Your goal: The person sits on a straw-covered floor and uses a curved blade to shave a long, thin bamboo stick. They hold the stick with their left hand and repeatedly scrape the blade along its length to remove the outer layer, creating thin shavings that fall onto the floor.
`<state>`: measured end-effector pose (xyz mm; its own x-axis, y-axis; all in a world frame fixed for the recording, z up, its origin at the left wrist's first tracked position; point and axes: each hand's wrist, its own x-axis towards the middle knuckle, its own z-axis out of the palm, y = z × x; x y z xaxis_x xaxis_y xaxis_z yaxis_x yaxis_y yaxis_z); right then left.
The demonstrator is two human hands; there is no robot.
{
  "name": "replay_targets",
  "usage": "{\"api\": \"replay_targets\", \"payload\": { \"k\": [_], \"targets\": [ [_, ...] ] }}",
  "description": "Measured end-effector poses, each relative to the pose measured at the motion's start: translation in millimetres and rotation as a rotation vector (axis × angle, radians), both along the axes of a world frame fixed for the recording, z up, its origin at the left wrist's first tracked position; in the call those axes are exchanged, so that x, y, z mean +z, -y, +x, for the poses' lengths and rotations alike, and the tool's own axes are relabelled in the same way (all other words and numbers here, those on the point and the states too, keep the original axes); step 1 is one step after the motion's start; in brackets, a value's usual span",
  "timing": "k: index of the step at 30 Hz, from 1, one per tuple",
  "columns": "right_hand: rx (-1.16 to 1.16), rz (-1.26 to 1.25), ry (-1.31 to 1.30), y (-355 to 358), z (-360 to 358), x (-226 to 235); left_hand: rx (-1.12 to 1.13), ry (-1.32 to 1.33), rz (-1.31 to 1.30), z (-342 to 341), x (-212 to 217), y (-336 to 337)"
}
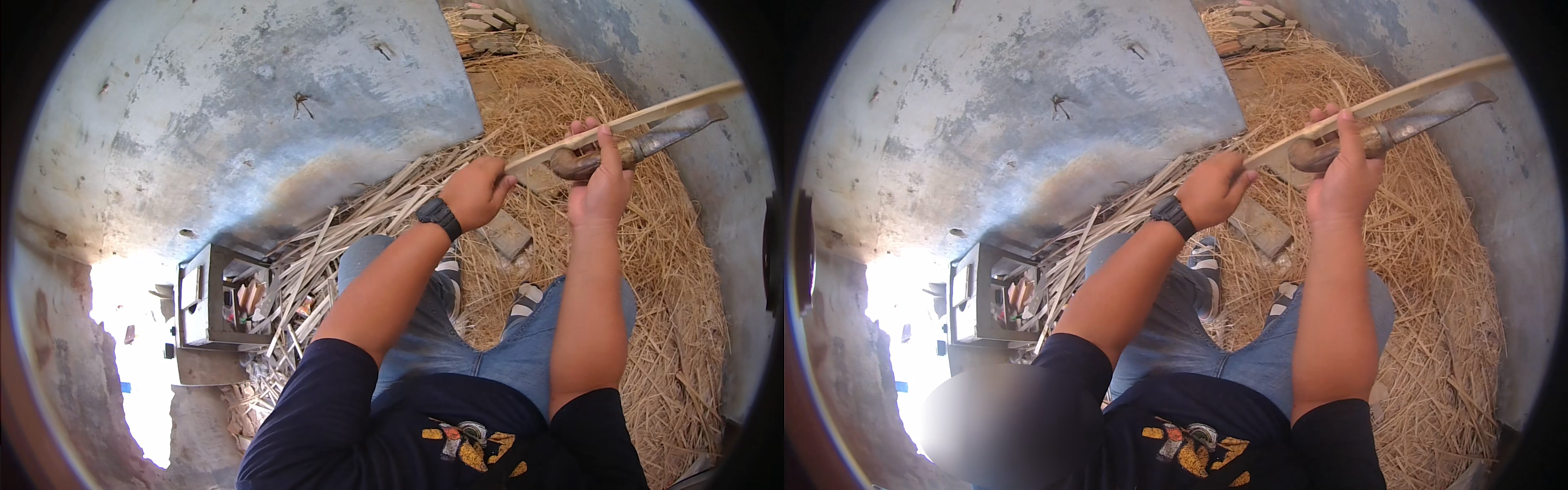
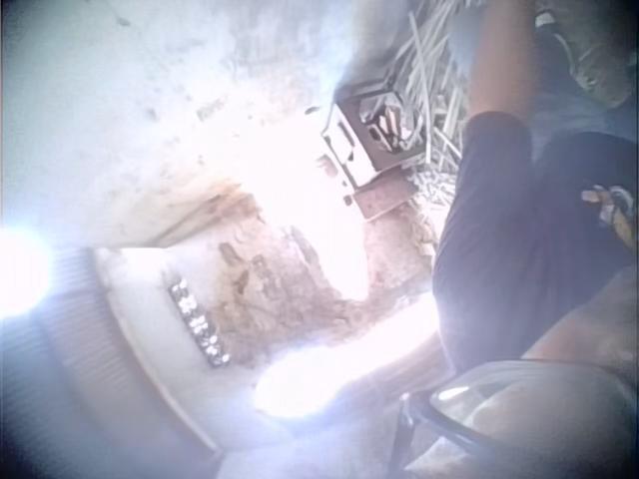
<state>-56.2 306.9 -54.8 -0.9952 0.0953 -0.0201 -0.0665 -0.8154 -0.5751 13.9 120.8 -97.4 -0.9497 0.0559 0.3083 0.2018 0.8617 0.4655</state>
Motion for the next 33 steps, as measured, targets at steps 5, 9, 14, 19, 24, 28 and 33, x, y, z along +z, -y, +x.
{"api": "replay_targets", "payload": {
  "k": [5,9,14,19,24,28,33],
  "targets": [
    [-0.225,0.258,0.161,-16.5,-23.8,-23.3,0.141,-0.002,-0.04,6.7,37.2,30.1],
    [-0.272,0.291,0.201,-15.4,-20.5,-15.2,0.315,-0.07,-0.111,31.2,62.7,77.4],
    [-0.058,0.908,0.017,-1.4,-10.2,-27.9,0.555,0.043,-0.2,92.4,78.3,123.1],
    [0.198,1.349,-0.465,40.1,33.2,-32.1,0.653,0.085,-0.207,149.0,70.4,137.3],
    [0.263,1.637,-0.792,55.5,50.1,-39.8,0.668,0.016,-0.135,193.2,72.3,142.5],
    [0.151,1.695,-0.71,54.3,40.4,-44.3,0.657,0.025,-0.179,221.3,82.7,145.3],
    [0.203,1.646,-0.822,67.0,57.8,-43.9,0.681,0.026,-0.181,217.3,75.8,131.5]
  ]
}}
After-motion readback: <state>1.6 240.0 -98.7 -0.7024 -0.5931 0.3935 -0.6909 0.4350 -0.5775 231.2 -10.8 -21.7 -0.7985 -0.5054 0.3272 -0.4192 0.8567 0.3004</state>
